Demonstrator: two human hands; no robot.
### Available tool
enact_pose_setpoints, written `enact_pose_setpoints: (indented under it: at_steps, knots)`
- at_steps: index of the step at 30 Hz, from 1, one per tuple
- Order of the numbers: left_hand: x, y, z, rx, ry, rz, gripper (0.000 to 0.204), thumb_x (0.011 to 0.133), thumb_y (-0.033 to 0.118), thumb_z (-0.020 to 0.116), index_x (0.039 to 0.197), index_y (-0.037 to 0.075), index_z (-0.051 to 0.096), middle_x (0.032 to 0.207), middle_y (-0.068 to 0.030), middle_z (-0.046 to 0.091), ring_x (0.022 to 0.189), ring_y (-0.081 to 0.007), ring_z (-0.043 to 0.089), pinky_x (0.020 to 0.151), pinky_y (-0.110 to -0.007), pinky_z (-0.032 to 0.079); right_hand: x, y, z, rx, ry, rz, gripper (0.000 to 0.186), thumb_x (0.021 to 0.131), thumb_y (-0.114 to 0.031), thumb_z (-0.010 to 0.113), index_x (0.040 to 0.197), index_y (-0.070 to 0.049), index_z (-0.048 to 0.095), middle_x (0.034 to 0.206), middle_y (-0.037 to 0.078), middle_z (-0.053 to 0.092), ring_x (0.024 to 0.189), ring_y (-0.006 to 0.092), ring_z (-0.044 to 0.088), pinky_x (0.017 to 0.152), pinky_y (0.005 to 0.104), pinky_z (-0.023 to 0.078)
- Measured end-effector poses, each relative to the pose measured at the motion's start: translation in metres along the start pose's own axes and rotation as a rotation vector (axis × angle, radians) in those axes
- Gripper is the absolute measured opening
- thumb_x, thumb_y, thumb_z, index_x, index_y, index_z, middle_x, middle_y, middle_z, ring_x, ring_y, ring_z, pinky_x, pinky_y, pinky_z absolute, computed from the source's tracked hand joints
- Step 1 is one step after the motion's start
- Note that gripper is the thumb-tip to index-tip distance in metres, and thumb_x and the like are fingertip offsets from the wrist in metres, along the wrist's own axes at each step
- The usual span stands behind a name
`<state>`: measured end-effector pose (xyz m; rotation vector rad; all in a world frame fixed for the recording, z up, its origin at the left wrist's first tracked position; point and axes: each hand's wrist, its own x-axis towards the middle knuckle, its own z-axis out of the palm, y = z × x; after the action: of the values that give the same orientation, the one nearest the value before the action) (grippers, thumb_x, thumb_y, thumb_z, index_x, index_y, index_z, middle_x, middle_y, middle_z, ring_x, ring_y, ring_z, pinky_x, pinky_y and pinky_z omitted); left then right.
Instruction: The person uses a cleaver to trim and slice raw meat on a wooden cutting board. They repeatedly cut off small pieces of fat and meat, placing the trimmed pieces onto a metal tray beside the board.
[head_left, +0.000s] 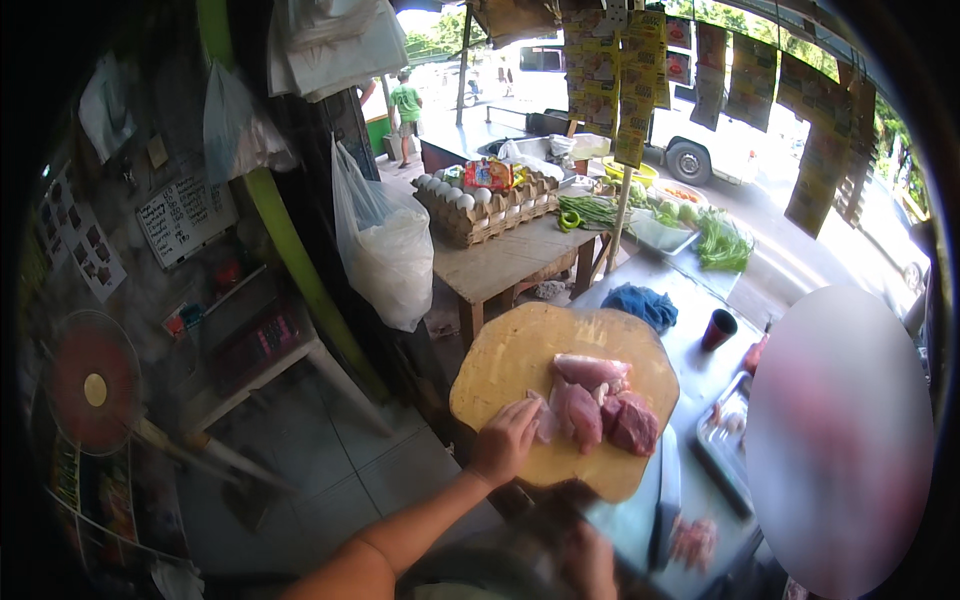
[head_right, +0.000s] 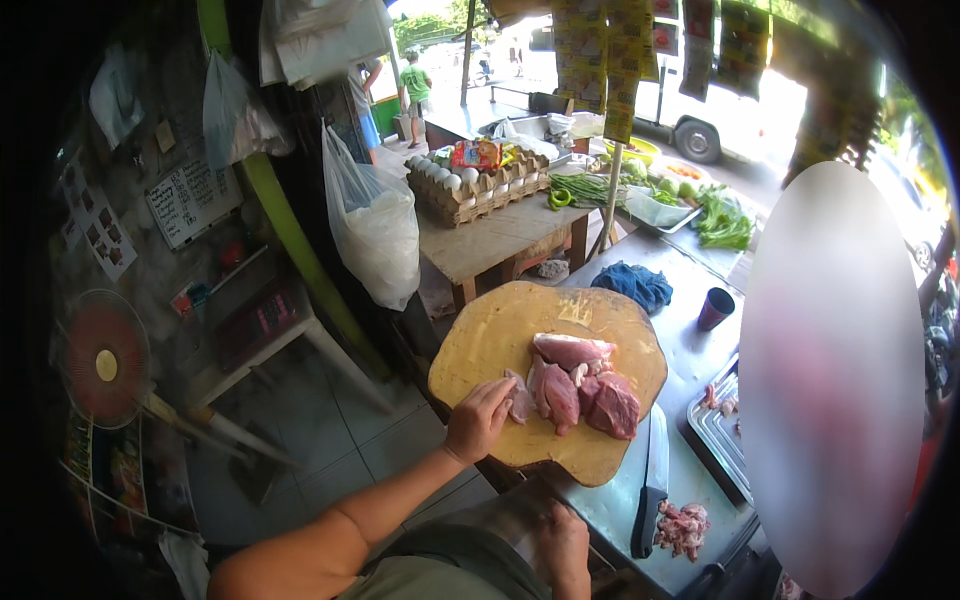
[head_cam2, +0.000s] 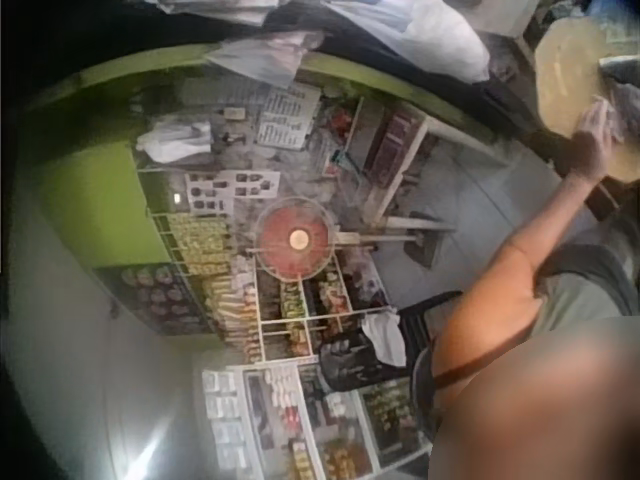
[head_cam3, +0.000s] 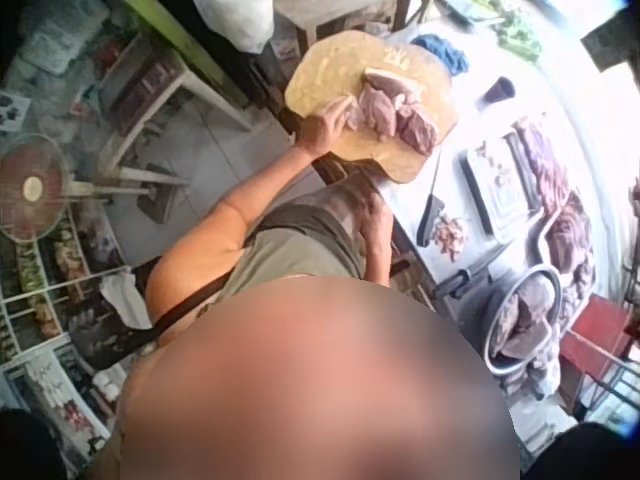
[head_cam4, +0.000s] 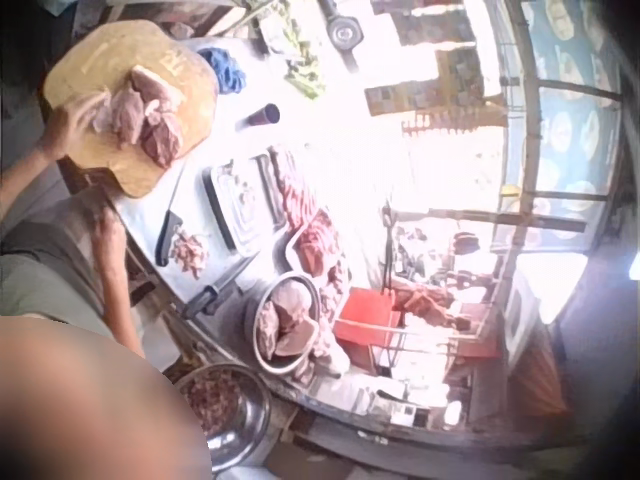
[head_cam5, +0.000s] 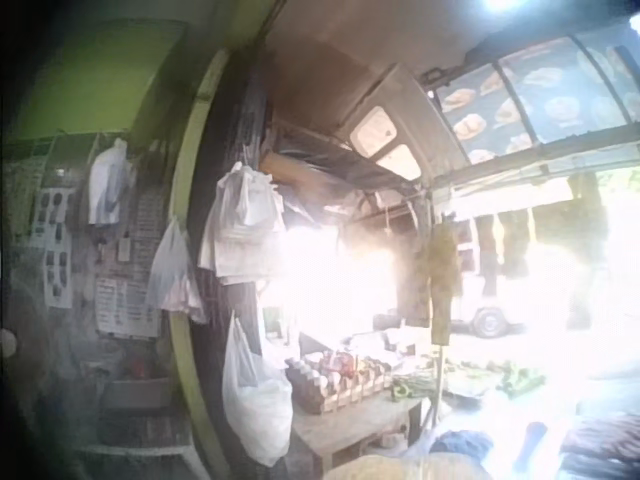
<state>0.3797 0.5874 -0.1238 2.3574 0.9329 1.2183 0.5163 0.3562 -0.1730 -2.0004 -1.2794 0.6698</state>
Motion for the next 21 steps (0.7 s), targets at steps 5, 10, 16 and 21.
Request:
enact_pose_setpoints:
  at_steps: [5,10,16,21]
  knots:
    - [0.0,-0.002,-0.002,0.058,-0.104,0.106,0.027,0.089,0.007,0.068,0.115,0.004,0.072,0.123,-0.0176,0.068,0.117,-0.0363,0.064,0.1,-0.044,0.052,-0.023,0.0,-0.026,-0.1,0.133,0.021,0.027,0.089,-0.008,0.07,0.115,-0.001,0.071,0.095,0.022,0.066,0.088,0.0434,0.065,0.078,0.0489,0.052]
    - [0.002,-0.024,0.008,-0.086,0.005,0.035,0.027,0.092,0.003,0.066,0.117,-0.001,0.07,0.125,-0.0214,0.068,0.119,-0.0378,0.064,0.104,-0.043,0.05,-0.047,0.014,-0.055,-0.034,0.458,0.059,0.019,0.092,-0.003,0.067,0.11,0.003,0.07,0.096,0.021,0.062,0.085,0.0396,0.064,0.077,0.0454,0.05]
    - [0.005,-0.04,0.013,-0.269,-0.008,-0.202,0.025,0.093,0.0,0.065,0.117,-0.006,0.068,0.125,-0.0237,0.067,0.112,-0.0368,0.067,0.097,-0.041,0.054,-0.066,0.046,-0.079,-0.167,0.61,0.248,0.024,0.09,-0.001,0.065,0.114,0.001,0.069,0.107,0.018,0.063,0.099,0.0377,0.063,0.085,0.0449,0.051]
    - [0.022,-0.04,0.022,0.165,-0.078,-0.08,0.04,0.091,0.016,0.074,0.126,-0.002,0.066,0.13,-0.0223,0.064,0.122,-0.0368,0.059,0.106,-0.044,0.046,-0.052,0.067,-0.077,-0.345,0.564,0.181,0.031,0.088,-0.002,0.067,0.119,0.0,0.069,0.114,0.017,0.064,0.109,0.0373,0.061,0.094,0.0459,0.05]
